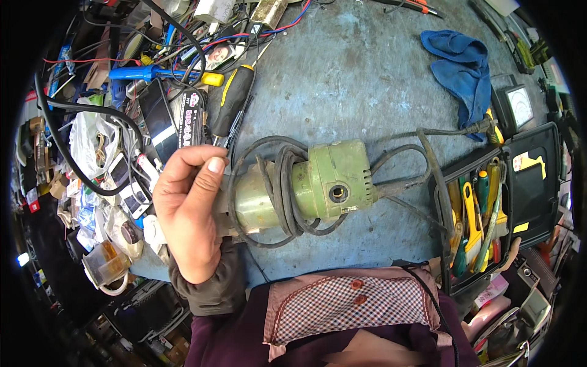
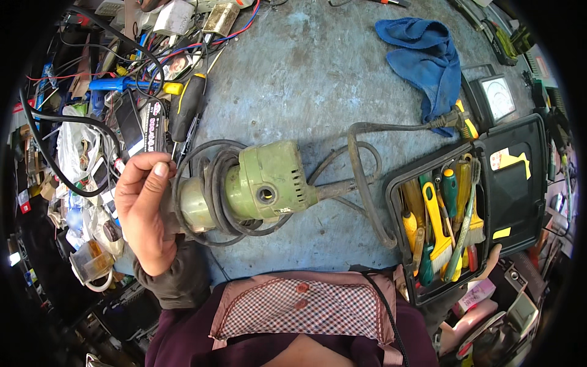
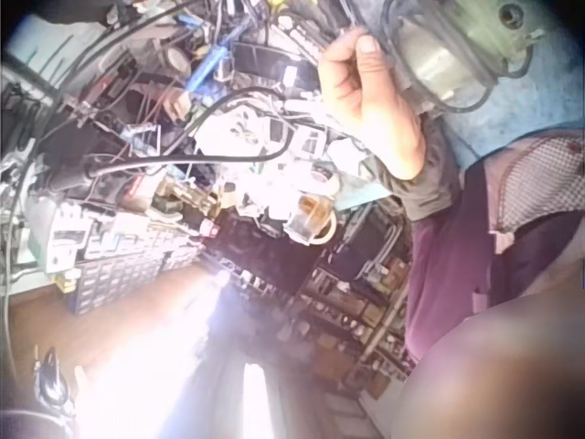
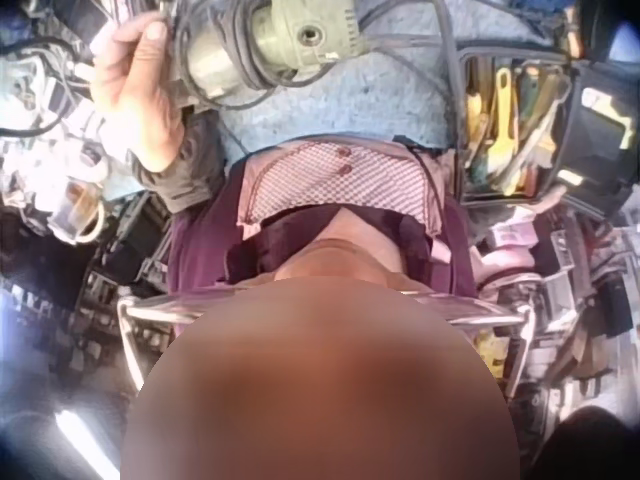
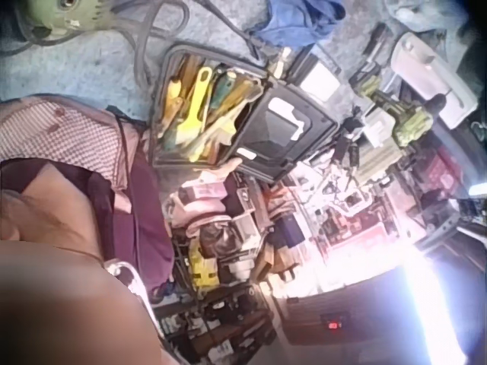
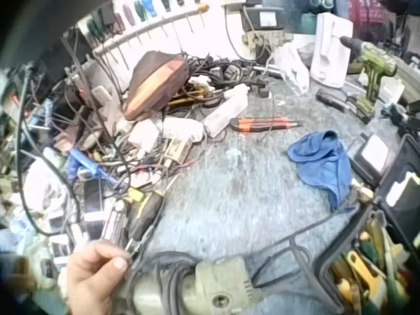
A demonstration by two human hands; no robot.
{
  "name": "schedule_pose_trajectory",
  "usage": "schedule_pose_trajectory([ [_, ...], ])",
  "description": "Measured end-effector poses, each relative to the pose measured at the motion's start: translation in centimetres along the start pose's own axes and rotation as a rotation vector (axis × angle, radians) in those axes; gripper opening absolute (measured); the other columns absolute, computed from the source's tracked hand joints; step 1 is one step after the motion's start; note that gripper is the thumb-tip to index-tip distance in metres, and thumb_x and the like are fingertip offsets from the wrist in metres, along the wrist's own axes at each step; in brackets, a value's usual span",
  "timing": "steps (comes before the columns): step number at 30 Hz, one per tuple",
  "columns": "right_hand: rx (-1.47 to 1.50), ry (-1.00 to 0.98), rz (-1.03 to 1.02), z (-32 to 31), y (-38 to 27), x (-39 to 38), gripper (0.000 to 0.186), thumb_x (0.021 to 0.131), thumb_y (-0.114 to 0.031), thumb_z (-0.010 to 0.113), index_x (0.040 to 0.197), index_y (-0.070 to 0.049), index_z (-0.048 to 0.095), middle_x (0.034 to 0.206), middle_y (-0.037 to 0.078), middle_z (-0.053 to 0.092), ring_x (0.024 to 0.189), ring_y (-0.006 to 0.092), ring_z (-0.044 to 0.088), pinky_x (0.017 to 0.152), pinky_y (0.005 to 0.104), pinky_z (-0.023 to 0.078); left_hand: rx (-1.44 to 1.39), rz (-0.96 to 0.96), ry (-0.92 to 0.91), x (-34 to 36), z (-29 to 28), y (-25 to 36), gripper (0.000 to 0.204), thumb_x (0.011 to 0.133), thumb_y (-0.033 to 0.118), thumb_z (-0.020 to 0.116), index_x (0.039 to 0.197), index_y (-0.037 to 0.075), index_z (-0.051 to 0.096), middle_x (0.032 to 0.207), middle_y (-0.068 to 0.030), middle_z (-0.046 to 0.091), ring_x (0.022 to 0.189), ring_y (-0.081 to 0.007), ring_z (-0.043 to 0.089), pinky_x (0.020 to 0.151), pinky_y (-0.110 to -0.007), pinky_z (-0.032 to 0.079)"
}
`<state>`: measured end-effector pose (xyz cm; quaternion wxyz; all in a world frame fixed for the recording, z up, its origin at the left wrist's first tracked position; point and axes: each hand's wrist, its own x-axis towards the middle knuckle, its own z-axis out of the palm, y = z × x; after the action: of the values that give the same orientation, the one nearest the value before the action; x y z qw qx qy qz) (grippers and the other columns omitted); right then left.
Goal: The person cleans a green angle grinder with a blue cloth, then uses a multimeter to test the tool's electrical continuity. They manipulate the grinder's cord and body while checking readings on the multimeter.
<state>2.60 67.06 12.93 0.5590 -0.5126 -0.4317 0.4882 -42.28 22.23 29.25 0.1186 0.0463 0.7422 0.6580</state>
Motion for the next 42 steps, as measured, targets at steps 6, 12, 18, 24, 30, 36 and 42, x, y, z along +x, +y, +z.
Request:
schedule_pose_trajectory([
  [6, -0.051, 0.062, -0.058, -1.5, 1.4, 0.3, 0.054, 0.101, -0.045, 0.08, 0.13, 0.0, 0.078, 0.122, 0.013, 0.078, 0.103, 0.0198, 0.073, 0.093, 0.0361, 0.058, 0.158, 0.143, -0.006, -1.5, -0.5, -1.2, 0.008, 0.107, 0.001, 0.074, 0.113, -0.002, 0.075, 0.106, 0.0001, 0.067, 0.096, -0.0075, 0.058, 0.088, -0.023, 0.043],
  [12, -0.065, 0.09, -0.12, -2.1, 3.2, 0.7, 0.054, 0.097, -0.045, 0.085, 0.127, 0.0, 0.081, 0.121, 0.013, 0.078, 0.102, 0.0183, 0.072, 0.092, 0.0345, 0.058, 0.074, 0.08, -0.005, -1.5, -0.3, -1.0, 0.008, 0.108, 0.001, 0.073, 0.115, -0.003, 0.076, 0.105, 0.0009, 0.069, 0.096, -0.0066, 0.059, 0.088, -0.023, 0.044],
  [18, -0.009, 0.136, 0.038, -1.8, 3.9, 1.2, 0.059, 0.092, -0.049, 0.089, 0.125, -0.002, 0.082, 0.118, 0.012, 0.078, 0.099, 0.0186, 0.072, 0.088, 0.0335, 0.058, 0.068, 0.068, 0.006, -1.4, -0.2, -0.9, 0.009, 0.108, 0.002, 0.074, 0.116, -0.001, 0.077, 0.103, 0.0027, 0.071, 0.094, -0.0047, 0.059, 0.086, -0.022, 0.046],
  [24, -0.087, 0.213, -0.318, 4.3, 3.2, -4.3, 0.037, 0.099, -0.032, 0.083, 0.127, -0.008, 0.083, 0.114, 0.021, 0.08, 0.088, 0.0246, 0.078, 0.085, 0.0375, 0.065, 0.1, 0.086, 0.003, -1.4, 0.1, -0.6, 0.01, 0.109, 0.004, 0.074, 0.117, -0.002, 0.077, 0.103, 0.0029, 0.072, 0.093, -0.0043, 0.059, 0.085, -0.022, 0.047],
  [30, 0.214, 0.044, 0.191, 5.3, -0.4, -4.4, 0.04, 0.101, -0.034, 0.079, 0.129, -0.005, 0.08, 0.118, 0.023, 0.079, 0.092, 0.0282, 0.079, 0.087, 0.0392, 0.066, 0.104, 0.082, 0.008, -0.6, 0.4, -0.4, 0.011, 0.108, 0.004, 0.074, 0.116, -0.002, 0.078, 0.1, 0.0025, 0.072, 0.091, -0.0055, 0.06, 0.083, -0.022, 0.047],
  [36, 0.421, -0.303, 0.319, 5.8, 0.1, -4.2, 0.05, 0.104, -0.042, 0.072, 0.132, 0.0, 0.077, 0.124, 0.023, 0.078, 0.102, 0.0317, 0.079, 0.095, 0.0412, 0.065, 0.121, 0.115, -0.024, 1.0, -1.3, -2.2, 0.013, 0.106, 0.007, 0.075, 0.114, -0.003, 0.079, 0.1, -0.0009, 0.077, 0.092, -0.0075, 0.065, 0.085, -0.024, 0.05],
  [42, 0.508, -0.433, 0.27, 7.7, 0.6, -4.4, 0.056, 0.106, -0.046, 0.066, 0.132, 0.004, 0.073, 0.127, 0.023, 0.079, 0.108, 0.0344, 0.079, 0.1, 0.0433, 0.065, 0.116, 0.169, -0.062, 2.2, -1.8, -3.1, 0.014, 0.107, 0.009, 0.076, 0.115, -0.003, 0.079, 0.1, -0.0003, 0.076, 0.089, -0.0071, 0.064, 0.083, -0.024, 0.05],
])
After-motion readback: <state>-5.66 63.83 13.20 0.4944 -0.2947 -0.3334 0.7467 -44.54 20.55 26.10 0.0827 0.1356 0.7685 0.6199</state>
